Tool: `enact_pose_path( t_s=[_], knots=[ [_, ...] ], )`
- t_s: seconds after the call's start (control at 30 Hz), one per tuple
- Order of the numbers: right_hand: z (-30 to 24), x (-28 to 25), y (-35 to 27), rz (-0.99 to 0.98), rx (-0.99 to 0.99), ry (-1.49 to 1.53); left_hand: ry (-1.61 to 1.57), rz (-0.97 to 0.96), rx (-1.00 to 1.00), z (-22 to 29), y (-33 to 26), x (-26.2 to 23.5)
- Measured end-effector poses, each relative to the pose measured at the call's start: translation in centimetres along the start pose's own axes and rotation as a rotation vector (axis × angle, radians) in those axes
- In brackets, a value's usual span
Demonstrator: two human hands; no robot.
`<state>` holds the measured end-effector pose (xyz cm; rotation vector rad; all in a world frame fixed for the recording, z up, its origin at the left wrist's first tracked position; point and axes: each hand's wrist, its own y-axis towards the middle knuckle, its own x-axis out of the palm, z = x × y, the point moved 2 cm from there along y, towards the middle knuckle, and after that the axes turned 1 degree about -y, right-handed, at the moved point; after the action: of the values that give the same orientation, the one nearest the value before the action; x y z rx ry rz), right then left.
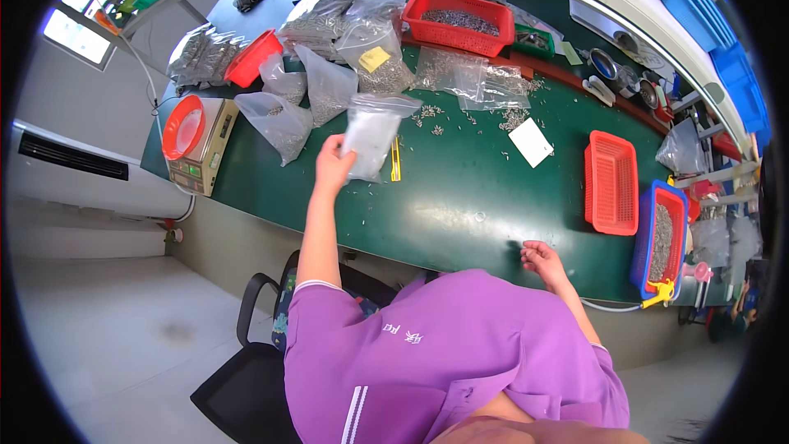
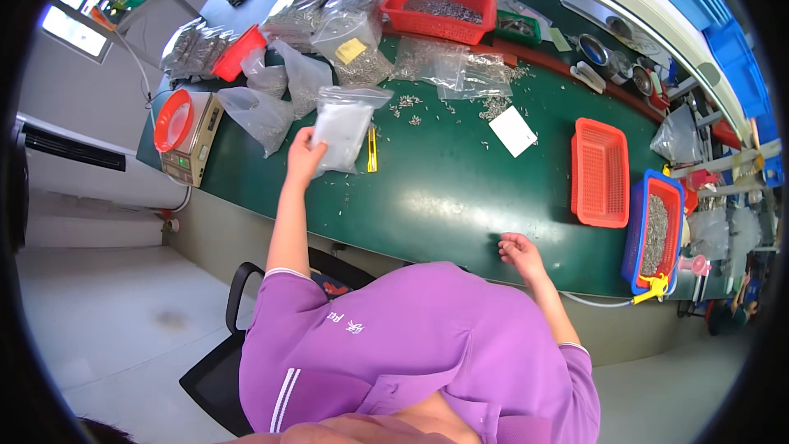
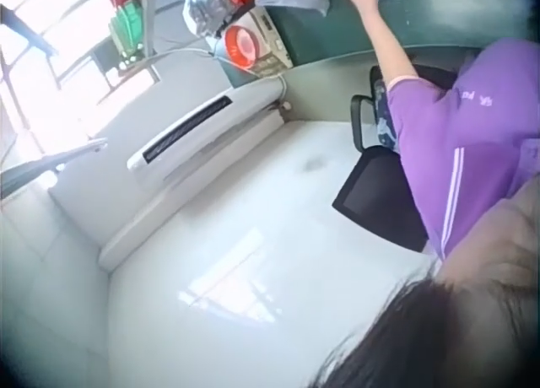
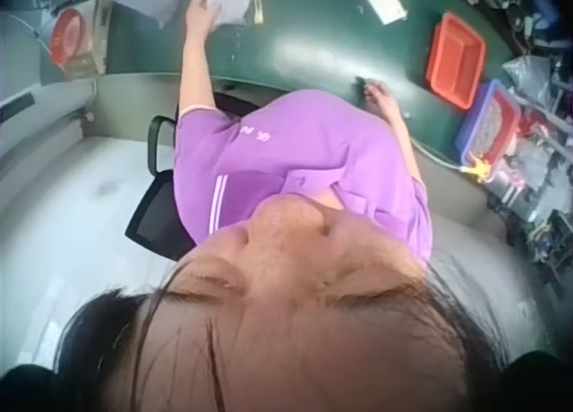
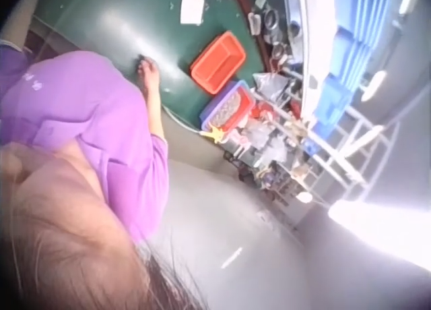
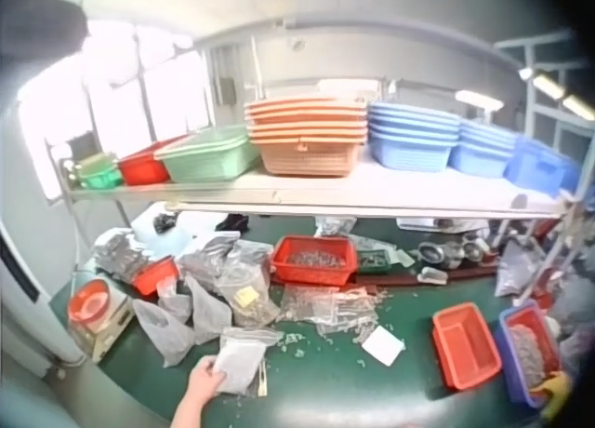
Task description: Sorting small hardware components from a pile into containers and bags on a workbench.
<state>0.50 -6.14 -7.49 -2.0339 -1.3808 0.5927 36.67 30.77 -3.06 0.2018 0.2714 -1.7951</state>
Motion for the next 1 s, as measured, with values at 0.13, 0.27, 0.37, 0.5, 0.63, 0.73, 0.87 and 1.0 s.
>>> enact_pose_path(
  t_s=[0.13,0.27,0.37,0.5,0.63,0.73,0.87,1.0],
  knots=[
    [-3.3,2.0,1.3,-0.061,-0.334,-0.112,0.014,-0.102,0.113,5.9,-6.4,6.4],
    [-8.5,6.0,2.0,-0.069,-0.634,-0.114,-0.032,-0.291,0.036,7.1,-12.0,13.9],
    [-11.4,5.8,1.5,-0.215,-0.711,-0.294,-0.227,-0.394,0.165,9.6,-15.1,17.0],
    [-9.7,6.3,3.0,-0.375,-0.662,-0.427,-0.007,-0.506,0.081,5.7,-15.3,15.0],
    [-11.1,10.7,1.8,-0.396,-0.587,-0.214,-0.109,-0.172,-0.018,3.5,-16.6,9.5],
    [-11.4,11.4,4.5,-0.351,-0.58,-0.152,-0.325,0.284,-0.054,0.3,-16.5,1.8],
    [-9.6,10.6,8.0,-0.15,-0.538,-0.374,-0.729,0.696,0.072,1.8,-15.6,-11.7],
    [-10.7,15.9,8.9,-0.087,-0.607,-0.65,-0.835,1.044,0.057,-4.4,-12.1,-22.9]
  ],
)
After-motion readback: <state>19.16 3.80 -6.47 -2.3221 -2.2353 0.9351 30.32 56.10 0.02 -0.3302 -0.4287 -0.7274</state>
